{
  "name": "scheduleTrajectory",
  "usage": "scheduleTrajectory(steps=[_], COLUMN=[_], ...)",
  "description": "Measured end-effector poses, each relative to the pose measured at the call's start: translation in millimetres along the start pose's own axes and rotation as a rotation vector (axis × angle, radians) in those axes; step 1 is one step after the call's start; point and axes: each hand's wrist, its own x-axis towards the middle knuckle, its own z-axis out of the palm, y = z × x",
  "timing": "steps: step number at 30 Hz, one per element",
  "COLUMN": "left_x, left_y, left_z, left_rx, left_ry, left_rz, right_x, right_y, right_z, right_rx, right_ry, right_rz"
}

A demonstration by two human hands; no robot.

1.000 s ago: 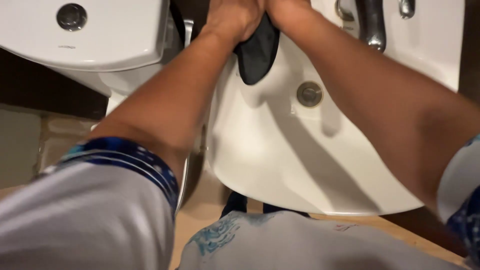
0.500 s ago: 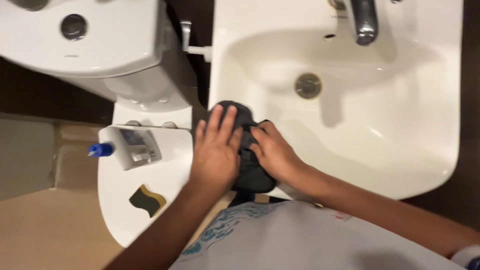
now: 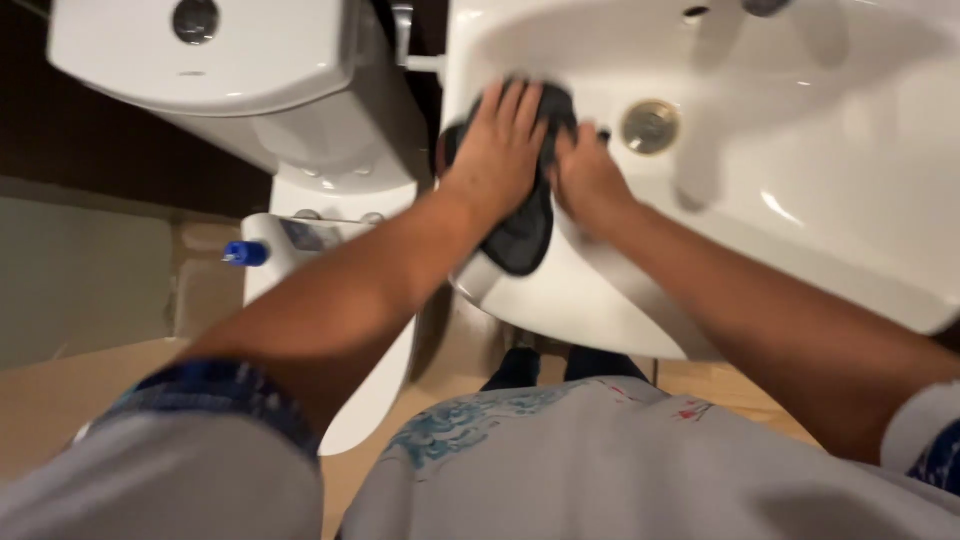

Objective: Hand washing a piece of black clothing in a bathroom sink.

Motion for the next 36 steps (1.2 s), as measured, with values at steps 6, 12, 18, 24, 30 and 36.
scheduleTrajectory(steps=[6, 12, 18, 24, 30, 36], left_x=[-69.4, -27.8, 78.9, 93.3, 33.0, 86.4], left_y=[81.5, 89.6, 89.3, 168.5, 185.5, 195.2], left_z=[-64.3, -41.3, 82.9, 28.7, -57.1, -12.7], left_rx=[-0.677, -0.678, -0.325, -0.646, -0.994, -0.804], left_ry=[-0.259, -0.315, 0.065, -0.187, -0.374, -0.170], left_rz=[-0.021, -0.113, -0.288, -0.184, 0.159, -0.098], right_x=[-105.0, -96.4, -19.1, -96.8, -168.5, -128.5], right_y=[-34.6, 5.0, 94.0, 108.4, 55.4, 120.2], right_z=[-114.5, -74.6, -4.1, -97.1, -202.2, -130.5], right_rx=[-0.032, 0.013, -0.276, -0.252, -0.176, -0.262], right_ry=[-0.550, -0.413, -0.059, -0.312, -0.590, -0.277], right_rz=[0.152, 0.113, 0.058, 0.287, 0.458, 0.269])
